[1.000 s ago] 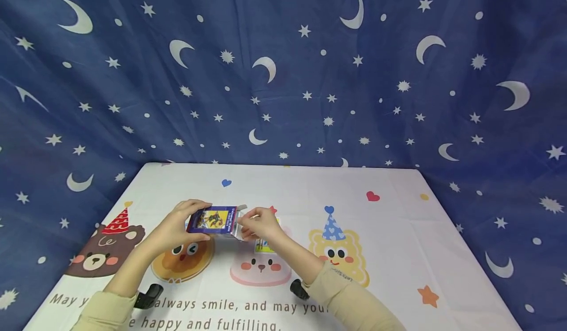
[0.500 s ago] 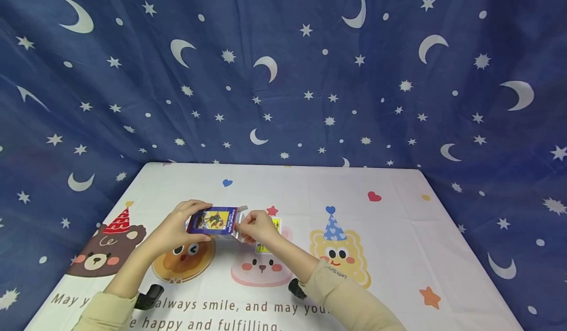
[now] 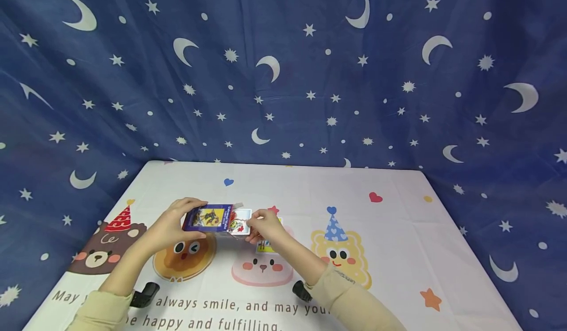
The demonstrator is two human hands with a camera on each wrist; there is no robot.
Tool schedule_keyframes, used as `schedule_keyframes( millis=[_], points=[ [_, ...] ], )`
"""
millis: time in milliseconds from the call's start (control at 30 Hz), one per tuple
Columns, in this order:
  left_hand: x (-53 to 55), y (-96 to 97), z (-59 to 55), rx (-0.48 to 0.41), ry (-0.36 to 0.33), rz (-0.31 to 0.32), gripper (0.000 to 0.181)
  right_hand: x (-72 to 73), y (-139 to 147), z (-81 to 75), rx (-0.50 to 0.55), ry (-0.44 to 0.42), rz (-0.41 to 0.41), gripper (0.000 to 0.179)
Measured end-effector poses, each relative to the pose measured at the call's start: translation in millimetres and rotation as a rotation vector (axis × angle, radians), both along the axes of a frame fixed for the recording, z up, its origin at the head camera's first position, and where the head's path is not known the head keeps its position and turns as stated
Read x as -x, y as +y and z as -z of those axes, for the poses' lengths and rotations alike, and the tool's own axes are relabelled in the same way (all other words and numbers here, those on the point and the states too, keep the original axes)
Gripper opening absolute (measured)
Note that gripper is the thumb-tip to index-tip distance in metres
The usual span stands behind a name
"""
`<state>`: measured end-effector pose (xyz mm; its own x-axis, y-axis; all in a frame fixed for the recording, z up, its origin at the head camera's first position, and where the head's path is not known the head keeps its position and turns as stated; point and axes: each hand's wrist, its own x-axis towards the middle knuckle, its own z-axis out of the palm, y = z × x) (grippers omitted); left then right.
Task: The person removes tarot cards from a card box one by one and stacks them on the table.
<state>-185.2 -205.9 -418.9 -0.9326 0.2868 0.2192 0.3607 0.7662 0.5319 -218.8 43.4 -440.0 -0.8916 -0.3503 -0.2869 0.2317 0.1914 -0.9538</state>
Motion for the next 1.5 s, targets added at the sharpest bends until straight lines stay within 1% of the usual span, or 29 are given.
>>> schedule_keyframes(
  millis=[100, 133, 200, 267, 367, 467, 567, 767, 900, 1000, 1100, 1267, 1433, 1500],
  points=[
    [0.9, -1.8, -1.0, 0.003, -0.003, -0.006, 0.072, -0.8, 2.1, -1.5, 0.06, -0.051, 0.019, 0.009],
    [0.9, -2.1, -1.5, 0.002, -0.01, -0.011, 0.072, -1.2, 2.5, -1.9, 0.066, -0.068, 0.022, 0.011],
    [1.0, -2.8, -1.9, 0.003, -0.016, -0.017, 0.072, -2.2, 2.9, -1.8, 0.073, -0.099, 0.014, 0.014],
    [1.0, -3.5, -2.0, 0.006, -0.019, -0.02, 0.071, -3.3, 2.7, -1.1, 0.067, -0.12, -0.015, 0.015],
    [1.0, -4.1, -2.2, 0.008, -0.019, -0.025, 0.071, -5.1, 2.1, 0.3, 0.054, -0.119, -0.064, 0.013],
    [0.7, -5.2, -2.2, 0.008, -0.013, -0.023, 0.072, -6.0, 2.6, 1.5, 0.067, -0.108, -0.073, 0.01],
    [-0.1, -6.5, -1.8, 0.004, -0.011, -0.022, 0.072, -6.4, 4.7, 1.9, 0.097, -0.11, -0.052, 0.008],
    [-1.6, -8.7, -0.8, 0.003, -0.008, -0.031, 0.072, -7.5, 8.5, 0.4, 0.196, -0.143, -0.027, 0.026],
    [-1.5, -10.0, -1.3, 0.007, -0.014, -0.045, 0.073, -7.6, 12.0, 1.1, 0.231, -0.145, -0.003, 0.031],
    [-1.9, -11.4, -1.9, 0.009, -0.01, -0.049, 0.073, -6.3, 16.5, 1.7, 0.263, -0.145, 0.034, 0.034],
    [-2.6, -13.3, -2.2, 0.011, 0.004, -0.048, 0.073, -3.9, 20.8, 0.4, 0.3, -0.147, 0.075, 0.031],
    [-3.2, -15.3, 0.0, 0.016, 0.013, -0.05, 0.073, 0.0, 27.1, -1.4, 0.301, -0.148, 0.126, 0.03],
    [-3.2, -15.6, 1.5, 0.005, 0.0, -0.052, 0.073, 3.0, 32.4, -3.4, 0.274, -0.157, 0.176, 0.032],
    [-3.4, -15.5, 1.7, 0.002, -0.007, -0.057, 0.073, 4.1, 34.1, -3.8, 0.261, -0.142, 0.192, 0.031]
  ],
)
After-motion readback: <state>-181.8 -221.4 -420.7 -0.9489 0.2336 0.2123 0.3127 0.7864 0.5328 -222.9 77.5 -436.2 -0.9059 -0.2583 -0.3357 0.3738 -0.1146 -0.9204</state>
